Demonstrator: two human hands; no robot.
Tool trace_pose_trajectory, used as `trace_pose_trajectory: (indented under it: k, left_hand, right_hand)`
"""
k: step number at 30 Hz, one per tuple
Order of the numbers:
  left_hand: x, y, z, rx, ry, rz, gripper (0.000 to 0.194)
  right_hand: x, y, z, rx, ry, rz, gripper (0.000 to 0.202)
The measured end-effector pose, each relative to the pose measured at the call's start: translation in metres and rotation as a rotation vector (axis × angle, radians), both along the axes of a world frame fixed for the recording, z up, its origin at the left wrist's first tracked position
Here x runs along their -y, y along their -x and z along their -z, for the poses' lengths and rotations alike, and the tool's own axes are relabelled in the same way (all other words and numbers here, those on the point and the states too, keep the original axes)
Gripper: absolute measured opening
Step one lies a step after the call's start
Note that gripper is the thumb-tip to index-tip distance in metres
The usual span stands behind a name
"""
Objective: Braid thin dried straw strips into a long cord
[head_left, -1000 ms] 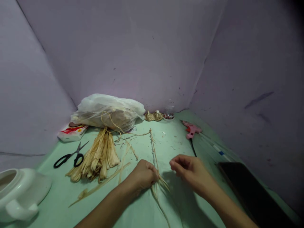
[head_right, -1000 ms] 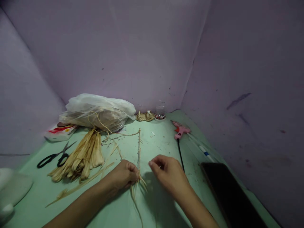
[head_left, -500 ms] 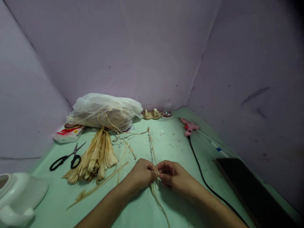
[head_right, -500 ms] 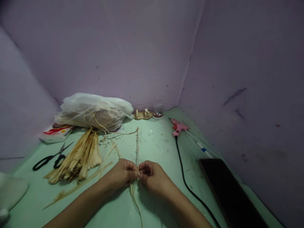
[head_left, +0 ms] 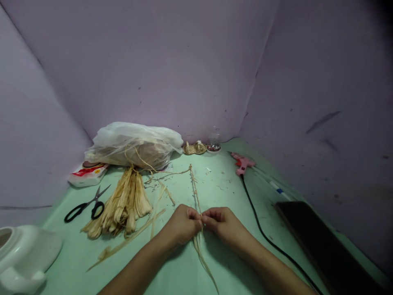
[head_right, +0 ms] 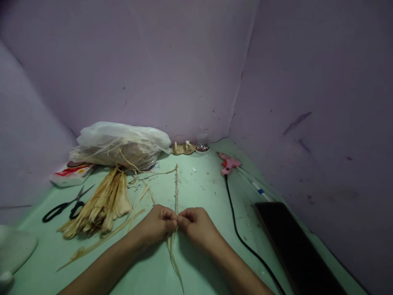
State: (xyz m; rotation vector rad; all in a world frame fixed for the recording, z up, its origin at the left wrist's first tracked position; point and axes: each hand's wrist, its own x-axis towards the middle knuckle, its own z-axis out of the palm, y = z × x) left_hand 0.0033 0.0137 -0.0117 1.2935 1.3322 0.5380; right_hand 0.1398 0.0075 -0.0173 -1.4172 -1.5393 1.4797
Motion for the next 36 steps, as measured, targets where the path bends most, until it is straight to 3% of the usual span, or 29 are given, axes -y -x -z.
trace_pose_trajectory:
  k: [6, 13, 19, 24, 27, 30, 32, 34, 36]
  left_hand:
    - [0.001, 0.000, -0.004, -0.036, -0.044, 0.092, 0.019]
    - [0.003, 0.000, -0.014, -0.198, 0.004, 0.083, 0.018]
    - [0.013, 0.005, -0.032, -0.614, -0.200, 0.131, 0.015]
    - [0.038, -0.012, -0.037, -0.824, -0.329, 0.230, 0.022]
    - [0.051, -0.022, -0.034, -0.875, -0.418, 0.339, 0.029]
    - [0.048, -0.016, -0.038, -0.801, -0.394, 0.391, 0.022]
    - [0.036, -0.006, -0.043, -0.666, -0.313, 0.338, 0.020]
    - [0.021, 0.004, -0.047, -0.485, -0.263, 0.136, 0.022]
    - [0.010, 0.007, -0.046, -0.223, -0.054, -0.092, 0.029]
  right_hand:
    - [0.000, 0.000, 0.008, -0.080, 0.036, -0.005, 0.023]
    - [0.000, 0.002, 0.006, -0.107, 0.026, 0.065, 0.018]
    - [0.002, 0.004, 0.002, -0.160, 0.084, 0.112, 0.016]
    - [0.006, 0.007, -0.008, -0.244, 0.194, 0.193, 0.013]
    - [0.007, 0.007, -0.011, -0.272, 0.255, 0.197, 0.015]
    - [0.006, 0.005, -0.010, -0.283, 0.259, 0.165, 0.015]
    - [0.005, 0.003, -0.007, -0.272, 0.257, 0.154, 0.017]
    - [0.003, 0.002, -0.004, -0.268, 0.253, 0.145, 0.020]
    - [0.002, 0.002, -0.002, -0.281, 0.230, 0.131, 0.022]
